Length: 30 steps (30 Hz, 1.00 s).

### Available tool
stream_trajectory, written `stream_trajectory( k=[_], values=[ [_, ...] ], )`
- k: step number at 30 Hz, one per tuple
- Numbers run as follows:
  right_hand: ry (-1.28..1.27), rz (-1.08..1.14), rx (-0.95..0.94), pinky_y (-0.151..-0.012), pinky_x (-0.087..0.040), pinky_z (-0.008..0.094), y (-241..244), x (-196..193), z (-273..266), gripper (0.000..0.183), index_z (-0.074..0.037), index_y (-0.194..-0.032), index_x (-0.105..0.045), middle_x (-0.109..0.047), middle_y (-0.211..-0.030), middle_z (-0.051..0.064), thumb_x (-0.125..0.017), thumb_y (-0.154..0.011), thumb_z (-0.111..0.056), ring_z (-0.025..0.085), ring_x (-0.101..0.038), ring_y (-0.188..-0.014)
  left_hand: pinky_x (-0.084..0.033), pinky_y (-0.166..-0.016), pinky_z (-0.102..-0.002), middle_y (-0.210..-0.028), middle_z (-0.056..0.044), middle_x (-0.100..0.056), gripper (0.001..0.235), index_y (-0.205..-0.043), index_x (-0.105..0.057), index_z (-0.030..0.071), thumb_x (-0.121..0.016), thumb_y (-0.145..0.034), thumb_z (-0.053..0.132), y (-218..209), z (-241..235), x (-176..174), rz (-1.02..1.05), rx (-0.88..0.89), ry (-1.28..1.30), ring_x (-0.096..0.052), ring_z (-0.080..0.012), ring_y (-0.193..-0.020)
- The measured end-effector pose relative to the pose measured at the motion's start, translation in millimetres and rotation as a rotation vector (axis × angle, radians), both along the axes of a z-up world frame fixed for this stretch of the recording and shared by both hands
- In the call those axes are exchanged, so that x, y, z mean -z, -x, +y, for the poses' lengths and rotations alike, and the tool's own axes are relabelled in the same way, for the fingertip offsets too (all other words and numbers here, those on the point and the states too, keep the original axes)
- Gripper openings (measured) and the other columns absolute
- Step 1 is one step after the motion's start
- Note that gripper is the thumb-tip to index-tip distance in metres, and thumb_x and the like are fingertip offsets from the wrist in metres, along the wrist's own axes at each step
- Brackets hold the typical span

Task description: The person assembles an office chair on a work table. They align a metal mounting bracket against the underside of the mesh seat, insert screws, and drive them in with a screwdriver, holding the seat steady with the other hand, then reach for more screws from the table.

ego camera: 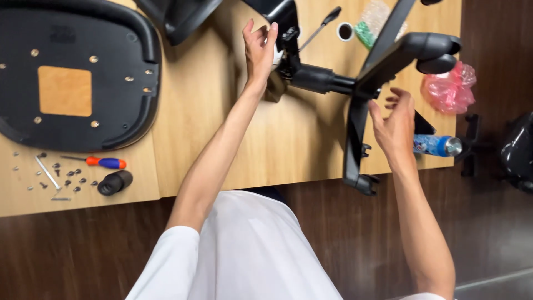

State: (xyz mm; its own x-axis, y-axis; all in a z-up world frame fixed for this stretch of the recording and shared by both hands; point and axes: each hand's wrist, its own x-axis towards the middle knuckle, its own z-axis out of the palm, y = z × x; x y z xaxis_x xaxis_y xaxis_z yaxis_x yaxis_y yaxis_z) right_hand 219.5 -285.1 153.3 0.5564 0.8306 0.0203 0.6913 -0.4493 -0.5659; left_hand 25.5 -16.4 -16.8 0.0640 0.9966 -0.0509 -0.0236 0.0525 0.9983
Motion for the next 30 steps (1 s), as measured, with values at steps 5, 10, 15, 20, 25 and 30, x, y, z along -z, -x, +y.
stream_trajectory(
  k=[5, 10, 15, 20, 25, 30],
  values=[
    [-0.219, 0.017, -0.102, -0.102, -0.047, 0.046, -31, 60, 16, 0.077, 0.007, -0.147, -0.038, -0.053, -0.135, 0.025, -0.086, -0.094, -0.021, 0.037, -0.056, -0.123, -0.050, -0.083, -0.028, -0.105, -0.006, -0.071, 0.049, -0.129, -0.062, -0.004, -0.068, -0.104, 0.037, -24, -5, -14, -0.249, 0.112, 0.118, -0.062, -0.0111, -0.094],
    [-0.203, 0.041, -0.009, -0.101, -0.046, 0.049, -22, 81, 42, 0.068, 0.002, -0.137, -0.044, -0.057, -0.128, 0.023, -0.088, -0.088, -0.015, 0.043, -0.056, -0.122, -0.050, -0.078, -0.026, -0.097, -0.001, -0.069, 0.037, -0.119, -0.068, -0.002, -0.062, -0.105, 0.032, -30, 1, -17, -0.303, 0.032, 0.017, -0.060, -0.0081, -0.086],
    [-0.186, 0.057, 0.019, -0.096, -0.046, 0.051, -15, 79, 50, 0.057, 0.000, -0.130, -0.049, -0.062, -0.116, 0.022, -0.085, -0.086, -0.009, 0.044, -0.057, -0.115, -0.050, -0.078, -0.025, -0.096, -0.001, -0.072, 0.034, -0.114, -0.070, 0.000, -0.061, -0.104, 0.031, -26, 3, -27, -0.347, -0.035, -0.005, -0.060, -0.0077, -0.086],
    [-0.263, 0.094, -0.012, -0.091, -0.048, 0.050, -19, 78, 52, 0.049, 0.002, -0.123, -0.054, -0.061, -0.111, 0.023, -0.085, -0.089, -0.013, 0.042, -0.061, -0.105, -0.054, -0.078, -0.028, -0.094, -0.002, -0.072, 0.036, -0.109, -0.069, 0.002, -0.058, -0.106, 0.036, 1, 12, -65, -0.398, -0.057, -0.017, -0.064, -0.0094, -0.084],
    [-0.255, 0.024, -0.071, -0.091, -0.047, 0.052, -29, 83, 53, 0.049, 0.005, -0.123, -0.055, -0.062, -0.112, 0.024, -0.085, -0.091, -0.015, 0.045, -0.059, -0.105, -0.047, -0.084, -0.027, -0.094, -0.002, -0.062, 0.040, -0.107, -0.068, -0.002, -0.058, -0.113, 0.036, 23, 10, -108, -0.290, -0.155, -0.097, -0.054, -0.0082, -0.090],
    [-0.262, 0.035, -0.059, -0.091, -0.047, 0.051, -42, 89, 64, 0.049, 0.005, -0.123, -0.053, -0.061, -0.110, 0.025, -0.085, -0.093, -0.016, 0.044, -0.059, -0.103, -0.052, -0.084, -0.026, -0.098, 0.000, -0.069, 0.038, -0.108, -0.067, 0.002, -0.056, -0.106, 0.038, 36, -12, -114, -0.430, -0.130, -0.022, -0.062, -0.0073, -0.089]
  ],
)
